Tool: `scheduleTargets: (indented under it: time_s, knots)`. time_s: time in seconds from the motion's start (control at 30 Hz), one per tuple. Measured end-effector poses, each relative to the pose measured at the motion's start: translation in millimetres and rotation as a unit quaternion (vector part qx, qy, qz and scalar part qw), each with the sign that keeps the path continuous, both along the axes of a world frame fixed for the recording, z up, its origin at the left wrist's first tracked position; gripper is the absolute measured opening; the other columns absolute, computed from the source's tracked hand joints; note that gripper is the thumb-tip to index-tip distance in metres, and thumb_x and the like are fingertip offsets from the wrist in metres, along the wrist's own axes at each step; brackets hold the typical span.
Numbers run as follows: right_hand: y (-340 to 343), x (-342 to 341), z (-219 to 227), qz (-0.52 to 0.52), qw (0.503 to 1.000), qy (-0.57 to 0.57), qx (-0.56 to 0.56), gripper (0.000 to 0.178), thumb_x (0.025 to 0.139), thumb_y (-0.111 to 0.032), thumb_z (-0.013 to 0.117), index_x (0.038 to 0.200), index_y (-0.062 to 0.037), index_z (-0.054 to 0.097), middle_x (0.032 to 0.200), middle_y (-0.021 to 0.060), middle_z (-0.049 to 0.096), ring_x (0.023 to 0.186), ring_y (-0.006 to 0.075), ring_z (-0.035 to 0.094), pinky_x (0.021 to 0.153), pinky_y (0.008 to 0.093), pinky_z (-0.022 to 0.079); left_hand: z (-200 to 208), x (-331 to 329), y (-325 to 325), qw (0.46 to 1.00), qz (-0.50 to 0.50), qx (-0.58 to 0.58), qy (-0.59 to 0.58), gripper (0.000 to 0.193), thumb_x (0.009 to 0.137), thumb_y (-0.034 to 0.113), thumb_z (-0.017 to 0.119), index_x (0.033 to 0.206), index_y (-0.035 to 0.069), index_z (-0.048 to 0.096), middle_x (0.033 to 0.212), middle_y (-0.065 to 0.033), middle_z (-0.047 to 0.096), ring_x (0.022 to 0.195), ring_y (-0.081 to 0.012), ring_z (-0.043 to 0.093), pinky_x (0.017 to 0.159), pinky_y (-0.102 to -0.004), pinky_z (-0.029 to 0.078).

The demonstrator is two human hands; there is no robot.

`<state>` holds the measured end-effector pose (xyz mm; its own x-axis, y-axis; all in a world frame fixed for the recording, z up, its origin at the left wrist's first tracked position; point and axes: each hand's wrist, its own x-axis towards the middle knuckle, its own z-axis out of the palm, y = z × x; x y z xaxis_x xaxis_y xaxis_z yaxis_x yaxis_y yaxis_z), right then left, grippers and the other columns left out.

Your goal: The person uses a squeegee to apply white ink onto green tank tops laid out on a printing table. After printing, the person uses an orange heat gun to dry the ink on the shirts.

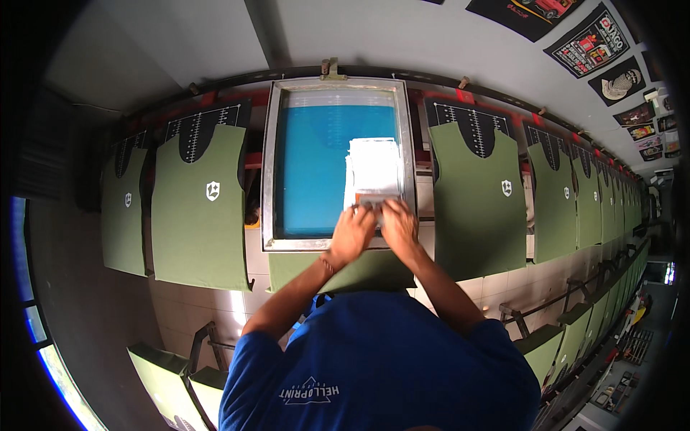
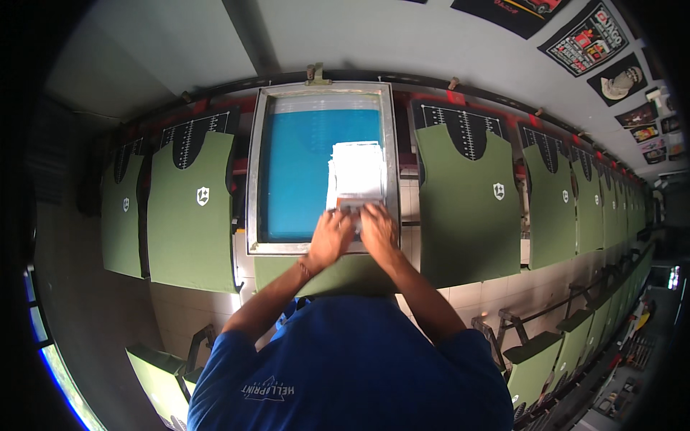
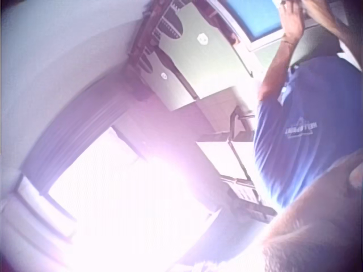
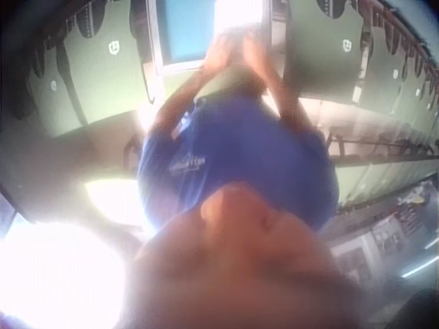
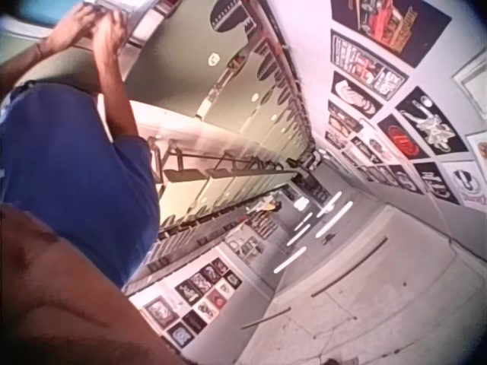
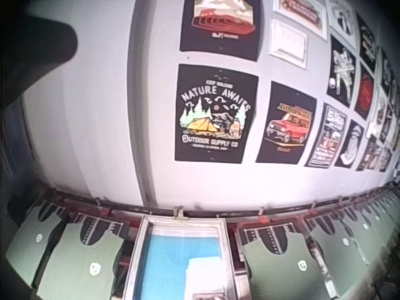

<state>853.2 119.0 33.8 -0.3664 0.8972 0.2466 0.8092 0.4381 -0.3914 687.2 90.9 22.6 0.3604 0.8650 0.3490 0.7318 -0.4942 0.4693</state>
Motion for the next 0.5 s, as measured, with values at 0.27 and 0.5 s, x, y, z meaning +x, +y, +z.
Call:
scheduleTargets:
  time_s: [0.27,0.5]
  knots:
    - [131,-4,15,0.015,0.999,-0.033,0.030,0.014,0.071,0.003,0.062,0.084,-0.0008,0.065,0.087,0.0160,0.065,0.087,0.0357,0.063,0.077,0.0437,0.052,29,-6,131,1.000,0.002,0.020,-0.010,0.030,0.081,0.006,0.061,0.111,0.004,0.059,0.104,-0.0124,0.063,0.093,-0.0306,0.056,0.084,-0.0408,0.045]
    - [2,5,26,0.023,0.999,-0.013,-0.025,0.029,0.069,0.004,0.064,0.098,-0.0011,0.065,0.097,0.0132,0.064,0.095,0.0338,0.061,0.083,0.0424,0.051,35,-1,3,0.998,0.015,-0.033,0.057,0.032,0.084,0.008,0.054,0.115,0.003,0.059,0.103,-0.0104,0.063,0.096,-0.0268,0.058,0.081,-0.0393,0.045]
